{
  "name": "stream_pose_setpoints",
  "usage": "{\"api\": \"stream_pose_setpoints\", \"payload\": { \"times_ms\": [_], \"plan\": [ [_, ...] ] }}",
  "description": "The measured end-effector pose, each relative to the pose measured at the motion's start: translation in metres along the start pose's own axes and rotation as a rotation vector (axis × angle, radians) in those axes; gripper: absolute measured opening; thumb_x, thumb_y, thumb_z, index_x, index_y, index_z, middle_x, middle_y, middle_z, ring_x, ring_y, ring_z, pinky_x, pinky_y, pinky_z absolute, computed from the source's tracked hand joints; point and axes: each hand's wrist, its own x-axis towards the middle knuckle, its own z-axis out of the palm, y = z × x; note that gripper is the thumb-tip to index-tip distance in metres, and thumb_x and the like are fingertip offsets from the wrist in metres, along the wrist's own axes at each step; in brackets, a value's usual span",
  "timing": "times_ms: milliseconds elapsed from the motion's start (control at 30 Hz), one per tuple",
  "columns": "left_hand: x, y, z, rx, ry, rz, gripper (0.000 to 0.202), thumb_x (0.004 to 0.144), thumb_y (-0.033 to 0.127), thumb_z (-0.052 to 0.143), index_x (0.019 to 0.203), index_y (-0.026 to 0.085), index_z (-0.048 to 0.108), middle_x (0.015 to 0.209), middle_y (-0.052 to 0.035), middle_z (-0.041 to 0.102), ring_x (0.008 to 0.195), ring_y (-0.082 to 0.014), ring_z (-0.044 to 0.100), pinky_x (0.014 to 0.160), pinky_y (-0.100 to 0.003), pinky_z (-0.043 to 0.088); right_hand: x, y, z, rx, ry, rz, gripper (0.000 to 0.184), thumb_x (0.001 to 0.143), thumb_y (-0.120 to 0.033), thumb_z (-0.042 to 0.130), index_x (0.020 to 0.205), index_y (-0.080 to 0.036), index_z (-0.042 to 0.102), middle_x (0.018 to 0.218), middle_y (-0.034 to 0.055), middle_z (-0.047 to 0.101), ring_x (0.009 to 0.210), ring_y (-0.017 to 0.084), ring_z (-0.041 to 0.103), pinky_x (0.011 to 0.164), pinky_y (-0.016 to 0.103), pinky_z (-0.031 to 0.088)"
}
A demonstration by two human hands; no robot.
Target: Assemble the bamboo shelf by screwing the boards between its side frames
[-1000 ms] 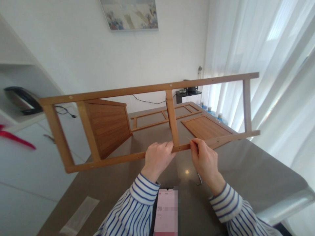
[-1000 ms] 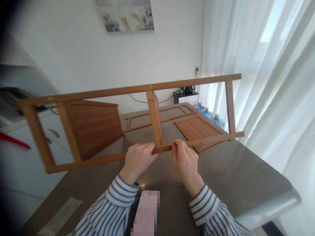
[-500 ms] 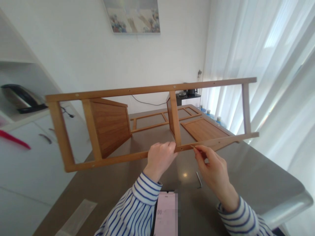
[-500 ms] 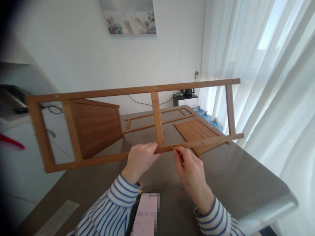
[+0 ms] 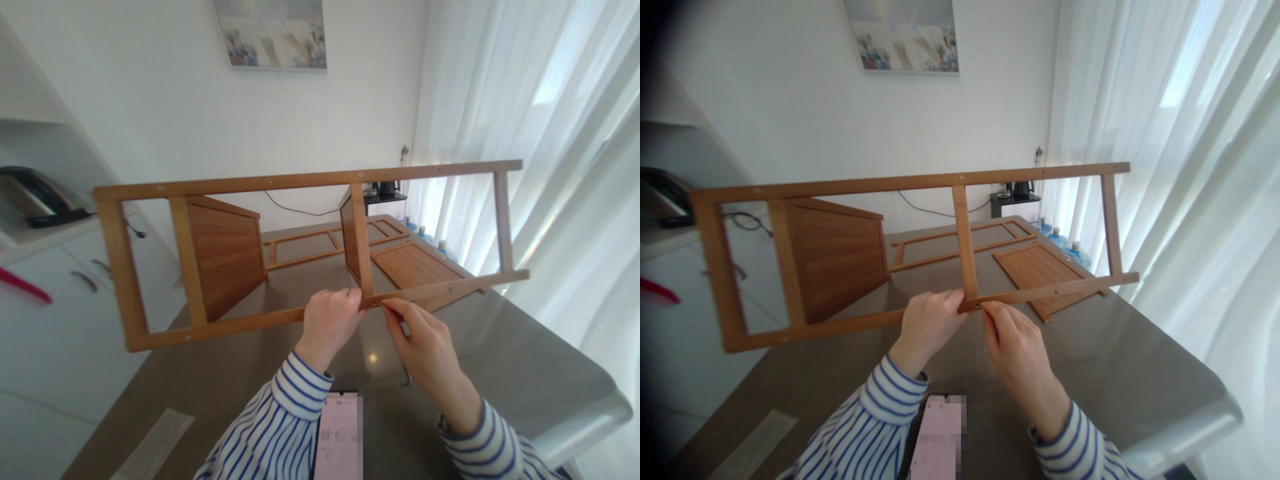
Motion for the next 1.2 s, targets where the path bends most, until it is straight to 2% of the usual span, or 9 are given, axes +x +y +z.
{"api": "stream_pose_setpoints", "payload": {
  "times_ms": [167, 467, 767, 1200],
  "plan": [
    [0.000, 0.001, -0.003, -0.016, -0.032, -0.023, 0.020, 0.082, 0.039, 0.061, 0.081, 0.019, 0.065, 0.077, -0.0061, 0.072, 0.072, -0.0251, 0.069, 0.061, -0.031, 0.044, -0.001, 0.002, 0.005, -0.018, -0.022, -0.026, 0.014, 0.090, -0.016, 0.051, 0.098, -0.019, 0.062, 0.093, 0.0061, 0.071, 0.084, 0.016, 0.067, 0.079, 0.029, 0.053],
    [-0.001, 0.001, -0.003, -0.013, 0.013, -0.012, 0.022, 0.083, 0.041, 0.061, 0.079, 0.019, 0.064, 0.073, -0.0060, 0.071, 0.069, -0.0273, 0.069, 0.060, -0.033, 0.046, -0.001, -0.001, 0.004, -0.035, -0.055, -0.015, 0.014, 0.090, -0.018, 0.049, 0.095, -0.019, 0.063, 0.090, 0.0068, 0.071, 0.084, 0.017, 0.066, 0.078, 0.030, 0.054],
    [-0.001, 0.000, -0.004, -0.031, -0.007, -0.004, 0.021, 0.082, 0.040, 0.062, 0.080, 0.019, 0.063, 0.074, -0.0063, 0.071, 0.069, -0.0274, 0.068, 0.060, -0.033, 0.047, 0.000, -0.001, 0.009, -0.082, -0.098, -0.030, 0.015, 0.092, -0.018, 0.048, 0.094, -0.017, 0.062, 0.088, 0.0077, 0.069, 0.084, 0.018, 0.065, 0.076, 0.031, 0.052],
    [0.000, 0.001, -0.006, -0.054, -0.025, -0.007, 0.023, 0.084, 0.040, 0.059, 0.082, 0.018, 0.065, 0.073, -0.0084, 0.071, 0.071, -0.0273, 0.069, 0.063, -0.034, 0.047, 0.008, -0.003, 0.011, -0.095, -0.121, 0.051, 0.014, 0.090, -0.022, 0.050, 0.089, -0.020, 0.064, 0.086, 0.0053, 0.069, 0.079, 0.018, 0.064, 0.072, 0.030, 0.050]
  ]
}}
